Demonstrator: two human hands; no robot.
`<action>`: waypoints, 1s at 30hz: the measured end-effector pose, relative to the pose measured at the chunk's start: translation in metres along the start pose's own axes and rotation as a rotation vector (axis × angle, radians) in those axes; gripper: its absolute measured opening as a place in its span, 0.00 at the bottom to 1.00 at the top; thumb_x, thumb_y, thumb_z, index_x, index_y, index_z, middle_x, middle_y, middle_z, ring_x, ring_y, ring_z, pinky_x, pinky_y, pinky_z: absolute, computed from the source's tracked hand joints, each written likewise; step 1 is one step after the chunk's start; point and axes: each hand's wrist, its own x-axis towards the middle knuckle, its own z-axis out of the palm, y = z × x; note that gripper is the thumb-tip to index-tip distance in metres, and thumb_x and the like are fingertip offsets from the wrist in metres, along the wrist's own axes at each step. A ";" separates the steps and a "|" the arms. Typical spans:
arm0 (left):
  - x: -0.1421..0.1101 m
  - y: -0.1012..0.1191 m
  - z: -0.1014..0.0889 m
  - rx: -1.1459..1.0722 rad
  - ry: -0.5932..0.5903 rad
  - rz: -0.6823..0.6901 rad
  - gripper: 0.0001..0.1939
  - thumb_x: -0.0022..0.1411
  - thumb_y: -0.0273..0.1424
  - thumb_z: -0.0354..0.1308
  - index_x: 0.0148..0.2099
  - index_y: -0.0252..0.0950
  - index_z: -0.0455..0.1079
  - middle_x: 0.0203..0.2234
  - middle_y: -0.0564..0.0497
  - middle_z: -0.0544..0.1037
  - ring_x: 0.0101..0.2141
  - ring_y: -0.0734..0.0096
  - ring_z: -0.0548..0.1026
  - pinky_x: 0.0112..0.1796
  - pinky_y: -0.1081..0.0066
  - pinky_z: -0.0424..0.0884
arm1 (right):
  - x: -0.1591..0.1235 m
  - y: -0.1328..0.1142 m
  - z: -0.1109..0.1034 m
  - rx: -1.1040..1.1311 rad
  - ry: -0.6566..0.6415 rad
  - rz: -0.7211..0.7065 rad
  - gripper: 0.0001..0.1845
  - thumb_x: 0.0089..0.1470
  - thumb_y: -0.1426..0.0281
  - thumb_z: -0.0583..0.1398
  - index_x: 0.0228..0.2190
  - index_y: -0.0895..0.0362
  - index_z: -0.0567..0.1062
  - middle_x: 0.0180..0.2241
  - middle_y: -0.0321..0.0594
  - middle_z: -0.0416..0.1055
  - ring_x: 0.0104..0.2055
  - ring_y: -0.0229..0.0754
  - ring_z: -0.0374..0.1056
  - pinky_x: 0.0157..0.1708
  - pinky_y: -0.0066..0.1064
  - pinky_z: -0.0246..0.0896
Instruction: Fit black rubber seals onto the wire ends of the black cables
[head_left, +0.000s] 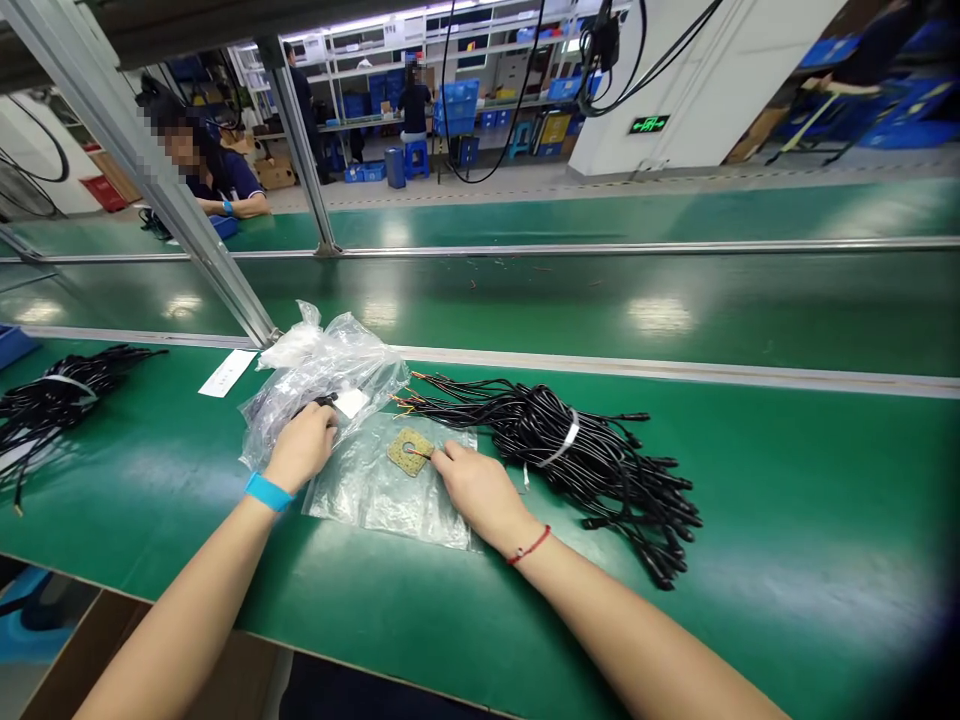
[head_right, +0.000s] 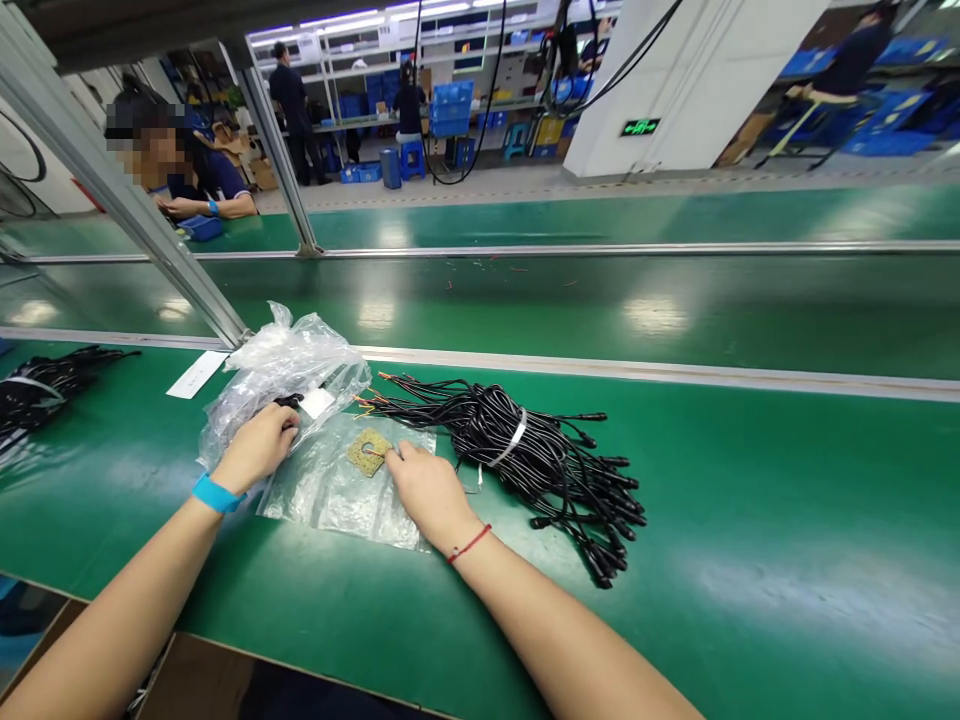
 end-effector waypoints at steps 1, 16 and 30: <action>-0.002 0.000 -0.003 -0.045 0.033 -0.007 0.08 0.60 0.28 0.46 0.39 0.36 0.66 0.37 0.45 0.72 0.39 0.62 0.72 0.40 0.66 0.67 | 0.001 0.001 0.000 -0.001 -0.002 -0.001 0.11 0.59 0.77 0.50 0.38 0.57 0.70 0.37 0.45 0.71 0.37 0.43 0.69 0.33 0.29 0.59; 0.001 0.070 0.021 -1.236 -0.009 0.003 0.11 0.53 0.34 0.56 0.38 0.34 0.67 0.27 0.51 0.73 0.29 0.71 0.72 0.32 0.72 0.70 | 0.027 -0.011 -0.014 0.105 -0.137 0.274 0.16 0.57 0.68 0.51 0.28 0.59 0.77 0.29 0.50 0.76 0.32 0.49 0.72 0.29 0.33 0.60; -0.026 0.081 0.031 -1.163 0.027 0.188 0.08 0.55 0.30 0.59 0.39 0.36 0.70 0.32 0.50 0.75 0.33 0.70 0.72 0.36 0.71 0.70 | -0.039 0.010 -0.031 0.910 0.299 0.196 0.11 0.58 0.64 0.54 0.35 0.56 0.72 0.26 0.36 0.67 0.27 0.36 0.63 0.27 0.27 0.58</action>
